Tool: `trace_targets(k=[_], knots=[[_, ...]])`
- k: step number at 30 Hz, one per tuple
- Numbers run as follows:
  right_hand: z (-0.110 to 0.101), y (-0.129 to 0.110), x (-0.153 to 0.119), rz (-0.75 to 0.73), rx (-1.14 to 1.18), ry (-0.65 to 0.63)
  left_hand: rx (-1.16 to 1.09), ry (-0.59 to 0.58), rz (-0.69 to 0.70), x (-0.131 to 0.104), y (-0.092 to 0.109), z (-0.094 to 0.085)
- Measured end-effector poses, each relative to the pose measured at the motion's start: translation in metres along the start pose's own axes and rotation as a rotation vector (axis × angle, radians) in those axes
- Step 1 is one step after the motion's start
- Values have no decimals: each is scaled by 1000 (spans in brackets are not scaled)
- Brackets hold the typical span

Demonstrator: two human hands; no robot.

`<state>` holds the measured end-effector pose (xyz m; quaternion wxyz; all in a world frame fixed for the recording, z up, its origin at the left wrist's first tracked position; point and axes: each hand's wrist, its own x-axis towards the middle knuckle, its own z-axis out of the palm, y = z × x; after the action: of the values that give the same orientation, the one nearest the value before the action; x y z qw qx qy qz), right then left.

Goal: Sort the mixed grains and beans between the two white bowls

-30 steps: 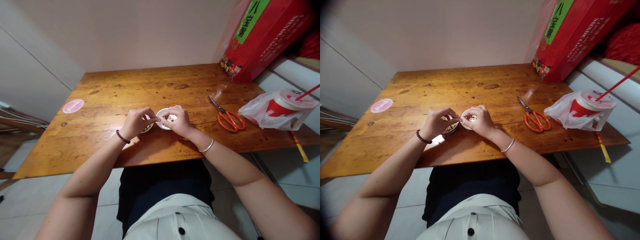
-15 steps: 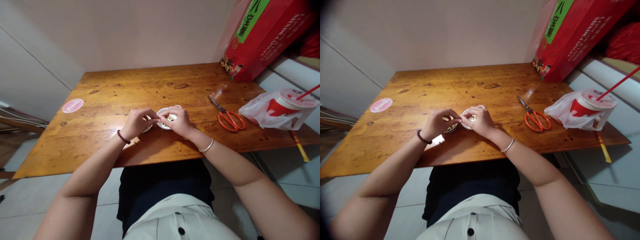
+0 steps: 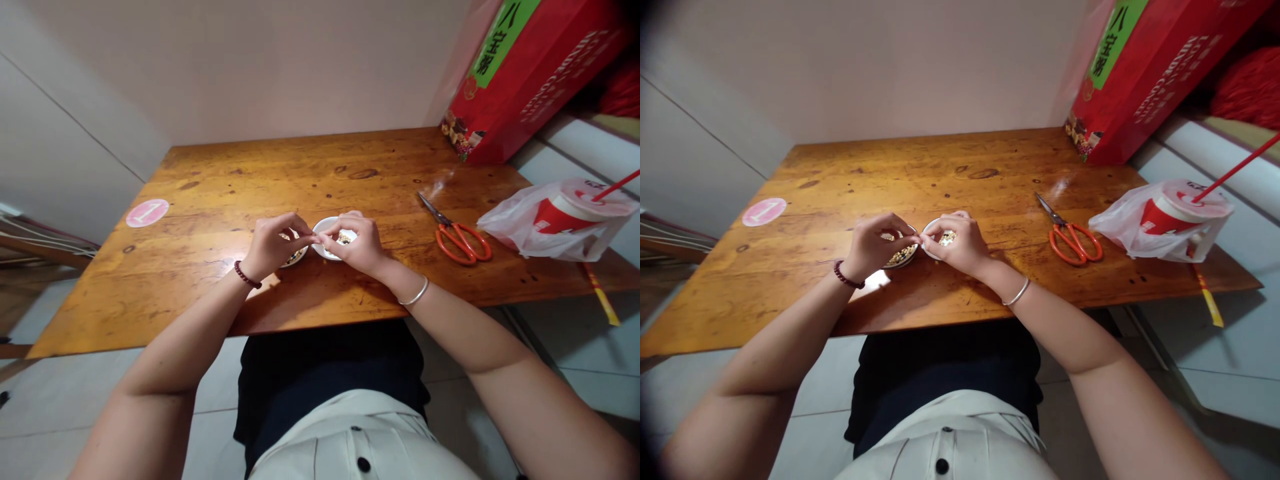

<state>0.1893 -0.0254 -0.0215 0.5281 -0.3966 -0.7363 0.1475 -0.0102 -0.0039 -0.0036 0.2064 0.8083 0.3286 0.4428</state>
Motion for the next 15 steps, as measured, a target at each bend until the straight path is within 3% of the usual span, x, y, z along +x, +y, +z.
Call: trace_targets(k=[15], knots=[[1,2,0,-11,1,-2,-31,-46,-45,-2,-1,3]])
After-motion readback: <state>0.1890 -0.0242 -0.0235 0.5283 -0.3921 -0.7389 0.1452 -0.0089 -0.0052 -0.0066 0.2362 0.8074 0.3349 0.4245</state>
